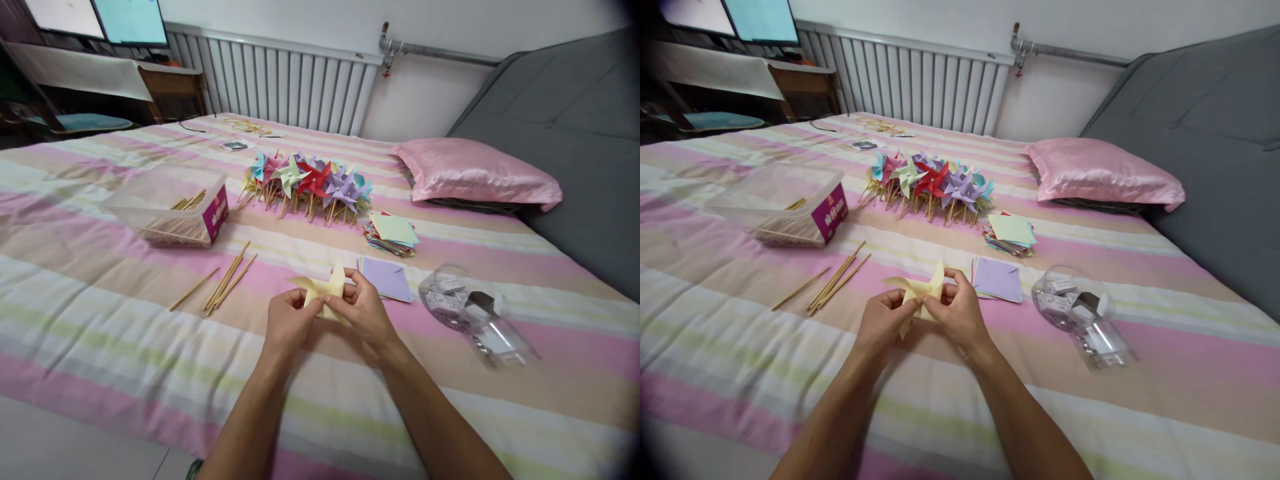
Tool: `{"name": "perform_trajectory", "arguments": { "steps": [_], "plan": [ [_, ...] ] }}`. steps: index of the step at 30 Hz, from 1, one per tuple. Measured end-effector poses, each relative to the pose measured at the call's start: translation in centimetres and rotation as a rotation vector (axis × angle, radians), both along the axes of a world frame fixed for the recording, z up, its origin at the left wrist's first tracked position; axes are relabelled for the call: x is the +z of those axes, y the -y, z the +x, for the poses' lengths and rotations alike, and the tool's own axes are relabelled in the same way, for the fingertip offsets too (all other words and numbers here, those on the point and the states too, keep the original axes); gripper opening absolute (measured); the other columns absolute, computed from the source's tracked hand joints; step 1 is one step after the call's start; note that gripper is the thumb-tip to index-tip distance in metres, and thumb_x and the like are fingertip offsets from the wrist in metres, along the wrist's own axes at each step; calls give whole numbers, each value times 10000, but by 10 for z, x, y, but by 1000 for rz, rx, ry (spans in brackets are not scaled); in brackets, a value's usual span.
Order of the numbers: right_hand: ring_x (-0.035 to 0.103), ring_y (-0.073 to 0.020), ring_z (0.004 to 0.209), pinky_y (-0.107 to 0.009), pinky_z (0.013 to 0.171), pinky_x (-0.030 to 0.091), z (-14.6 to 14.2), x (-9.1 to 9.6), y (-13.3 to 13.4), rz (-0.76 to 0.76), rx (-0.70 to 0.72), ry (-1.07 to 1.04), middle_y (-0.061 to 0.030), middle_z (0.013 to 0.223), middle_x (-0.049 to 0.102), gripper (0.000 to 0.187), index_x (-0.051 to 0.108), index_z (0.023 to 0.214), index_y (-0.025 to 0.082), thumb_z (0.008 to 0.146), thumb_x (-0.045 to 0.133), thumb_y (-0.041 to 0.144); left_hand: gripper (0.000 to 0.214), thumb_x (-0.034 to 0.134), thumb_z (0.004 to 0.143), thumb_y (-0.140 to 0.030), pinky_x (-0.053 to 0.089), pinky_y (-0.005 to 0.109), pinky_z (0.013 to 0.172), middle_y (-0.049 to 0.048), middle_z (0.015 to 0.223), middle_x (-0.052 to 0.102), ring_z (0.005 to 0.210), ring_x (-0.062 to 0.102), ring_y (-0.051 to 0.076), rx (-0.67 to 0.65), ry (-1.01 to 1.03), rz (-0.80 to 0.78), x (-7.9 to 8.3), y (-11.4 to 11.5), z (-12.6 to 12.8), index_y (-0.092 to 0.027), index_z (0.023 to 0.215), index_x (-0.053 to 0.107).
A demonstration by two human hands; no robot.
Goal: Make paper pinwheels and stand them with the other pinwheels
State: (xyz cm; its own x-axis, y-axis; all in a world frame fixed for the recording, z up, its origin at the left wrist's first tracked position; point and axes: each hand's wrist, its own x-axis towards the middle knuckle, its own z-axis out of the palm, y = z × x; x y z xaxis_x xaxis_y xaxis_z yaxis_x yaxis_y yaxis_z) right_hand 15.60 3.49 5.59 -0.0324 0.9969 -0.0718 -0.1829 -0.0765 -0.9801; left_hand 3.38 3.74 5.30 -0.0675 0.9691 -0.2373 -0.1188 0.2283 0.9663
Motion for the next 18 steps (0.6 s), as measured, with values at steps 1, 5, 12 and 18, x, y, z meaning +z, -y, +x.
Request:
{"name": "perform_trajectory", "arguments": {
  "steps": [1,5,12,18],
  "plan": [
    [648,-167,671,-273,622,479,0,0,0,-5,5,-13,-10,794,694,446,475,1029,212,652,712,239,205,696,558,-255,235,175,403,-44,456,469,417,362,43,-12,10,-3,0,0,0,-131,498,543],
    [643,-156,646,-259,608,473,3,3,-1,-57,2,-72,-2,776,695,440,504,1010,196,626,717,224,203,716,550,-285,274,178,414,-15,499,539,436,418,59,-50,58,-31,6,2,0,-116,557,604],
    [655,-165,656,-268,618,484,5,3,-2,-136,28,-136,-16,785,701,443,522,1013,176,616,713,223,208,724,551,-288,314,186,425,-15,494,551,423,452,73,-55,90,-72,10,3,0,-127,602,601],
    [660,-174,666,-287,633,506,2,1,-2,-93,32,-92,-25,804,697,428,517,982,183,617,727,254,192,718,547,-270,260,179,407,-32,476,522,404,400,55,-33,33,-49,5,-1,-1,-128,572,591]
  ]
}}
